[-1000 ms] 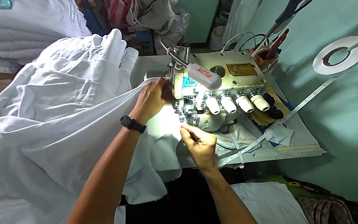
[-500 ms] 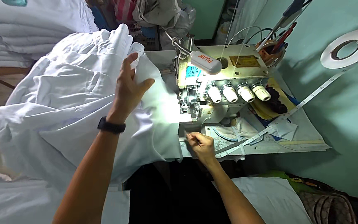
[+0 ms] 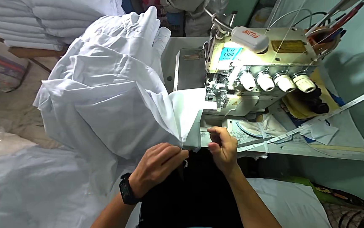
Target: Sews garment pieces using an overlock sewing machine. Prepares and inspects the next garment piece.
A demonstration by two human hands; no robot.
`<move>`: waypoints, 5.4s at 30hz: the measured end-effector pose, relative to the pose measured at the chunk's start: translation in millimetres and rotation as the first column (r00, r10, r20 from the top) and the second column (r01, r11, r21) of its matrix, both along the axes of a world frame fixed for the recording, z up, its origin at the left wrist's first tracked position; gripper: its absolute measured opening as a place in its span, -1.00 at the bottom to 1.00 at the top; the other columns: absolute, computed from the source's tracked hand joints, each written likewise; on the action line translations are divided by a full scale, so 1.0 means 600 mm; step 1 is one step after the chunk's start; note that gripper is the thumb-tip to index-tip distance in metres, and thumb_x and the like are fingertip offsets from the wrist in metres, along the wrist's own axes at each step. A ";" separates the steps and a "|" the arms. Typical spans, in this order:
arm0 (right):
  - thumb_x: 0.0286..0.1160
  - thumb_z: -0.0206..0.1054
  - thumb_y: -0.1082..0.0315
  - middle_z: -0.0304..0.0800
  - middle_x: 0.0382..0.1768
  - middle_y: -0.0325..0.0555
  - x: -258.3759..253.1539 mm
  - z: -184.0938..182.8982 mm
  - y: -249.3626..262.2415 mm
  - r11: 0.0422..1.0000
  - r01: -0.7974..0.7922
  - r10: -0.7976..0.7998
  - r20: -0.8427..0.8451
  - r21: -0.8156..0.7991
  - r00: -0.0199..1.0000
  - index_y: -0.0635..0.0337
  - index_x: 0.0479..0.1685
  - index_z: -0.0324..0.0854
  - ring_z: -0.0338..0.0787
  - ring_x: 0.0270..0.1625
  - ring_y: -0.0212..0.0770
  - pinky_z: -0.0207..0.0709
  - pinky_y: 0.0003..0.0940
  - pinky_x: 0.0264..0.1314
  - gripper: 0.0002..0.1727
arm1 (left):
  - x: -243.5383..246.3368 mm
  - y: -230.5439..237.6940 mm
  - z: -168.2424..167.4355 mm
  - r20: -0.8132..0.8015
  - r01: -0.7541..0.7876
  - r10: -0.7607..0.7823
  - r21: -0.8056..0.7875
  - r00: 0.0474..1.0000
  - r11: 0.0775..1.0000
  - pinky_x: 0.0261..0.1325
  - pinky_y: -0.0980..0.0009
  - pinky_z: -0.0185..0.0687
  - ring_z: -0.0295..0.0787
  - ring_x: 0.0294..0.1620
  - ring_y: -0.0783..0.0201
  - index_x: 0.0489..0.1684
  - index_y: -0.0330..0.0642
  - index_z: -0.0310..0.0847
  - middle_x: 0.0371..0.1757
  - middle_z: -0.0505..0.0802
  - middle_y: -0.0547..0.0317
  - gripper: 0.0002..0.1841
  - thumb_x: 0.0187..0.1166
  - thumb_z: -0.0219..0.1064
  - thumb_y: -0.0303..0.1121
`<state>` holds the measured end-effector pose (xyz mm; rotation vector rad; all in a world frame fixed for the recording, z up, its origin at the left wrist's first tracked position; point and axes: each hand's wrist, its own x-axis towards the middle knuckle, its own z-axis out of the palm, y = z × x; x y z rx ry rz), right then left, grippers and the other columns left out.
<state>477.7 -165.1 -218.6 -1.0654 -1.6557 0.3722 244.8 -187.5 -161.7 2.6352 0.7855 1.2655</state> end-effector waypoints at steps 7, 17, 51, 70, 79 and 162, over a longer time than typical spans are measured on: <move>0.68 0.33 0.19 0.81 -0.34 0.01 -0.046 0.038 -0.028 0.939 -0.048 -0.041 0.249 0.340 0.968 0.27 -0.07 0.76 0.69 -0.35 -0.20 0.44 -0.42 -0.31 -0.71 | 0.002 -0.047 -0.004 0.098 -0.054 0.059 -0.051 0.993 0.997 0.12 0.52 0.70 0.79 -0.07 0.24 -0.06 -0.31 0.68 -0.18 0.79 -0.01 -0.93 0.65 0.32 -0.52; 0.22 0.56 0.16 0.76 -0.30 -0.03 -0.021 0.023 0.019 0.933 0.190 -0.209 -0.031 -0.306 0.977 0.40 0.01 0.73 0.67 -0.36 -0.28 0.55 -0.32 -0.32 -0.51 | 0.051 -0.033 -0.034 -0.360 -0.271 0.141 -0.341 0.922 0.900 0.43 -0.18 0.54 0.69 0.42 -0.20 0.19 -0.18 0.77 0.35 0.78 -0.20 -0.66 0.64 0.31 -0.17; 0.32 0.41 0.60 0.85 -0.36 -0.36 -0.008 0.042 -0.005 0.761 -0.540 0.131 -0.730 -0.359 0.671 0.33 -0.08 0.77 0.74 -0.34 -0.61 0.65 -0.64 -0.20 -0.80 | 0.035 0.188 0.050 -0.325 -0.121 0.049 -0.205 0.944 0.971 0.57 -0.70 -0.47 0.04 0.83 -0.35 0.10 -0.08 0.81 0.63 0.58 -0.10 -0.13 -0.10 0.57 0.45; 0.54 0.43 0.24 0.77 -0.47 0.03 0.030 -0.052 0.029 0.990 -0.090 0.091 0.008 -0.111 0.996 0.31 -0.59 0.70 0.77 -0.32 -0.20 0.63 -0.40 -0.21 -0.63 | 0.099 0.264 0.037 -0.024 0.092 -0.115 -0.446 0.993 0.890 0.03 0.60 0.56 0.73 -0.16 0.51 -0.27 -0.28 0.88 -0.27 0.85 0.16 -0.86 0.55 0.39 -0.43; 0.50 0.41 0.41 0.69 -0.48 0.01 0.037 -0.055 -0.048 0.966 -0.199 0.174 -0.152 -0.163 0.973 0.42 -0.49 0.70 0.65 -0.38 -0.47 0.51 -0.76 -0.24 -0.75 | 0.102 0.255 0.056 -0.144 0.017 -0.109 -0.525 0.983 0.851 -0.18 0.63 0.46 0.62 -0.31 0.55 -0.32 -0.19 0.88 -0.40 0.74 0.28 -0.86 0.52 0.43 -0.35; 0.59 0.31 0.56 0.67 -0.66 -0.23 -0.055 -0.138 -0.099 0.546 -0.287 -0.691 -0.616 -0.787 0.378 0.29 -0.43 0.57 0.34 -0.82 -0.53 0.26 -0.64 -0.76 -0.82 | 0.004 -0.030 -0.111 0.069 0.048 0.002 -0.716 0.998 0.696 0.34 0.56 0.65 0.81 0.23 0.38 -0.15 -0.43 0.81 0.10 0.89 -0.08 -0.83 0.56 0.31 -0.53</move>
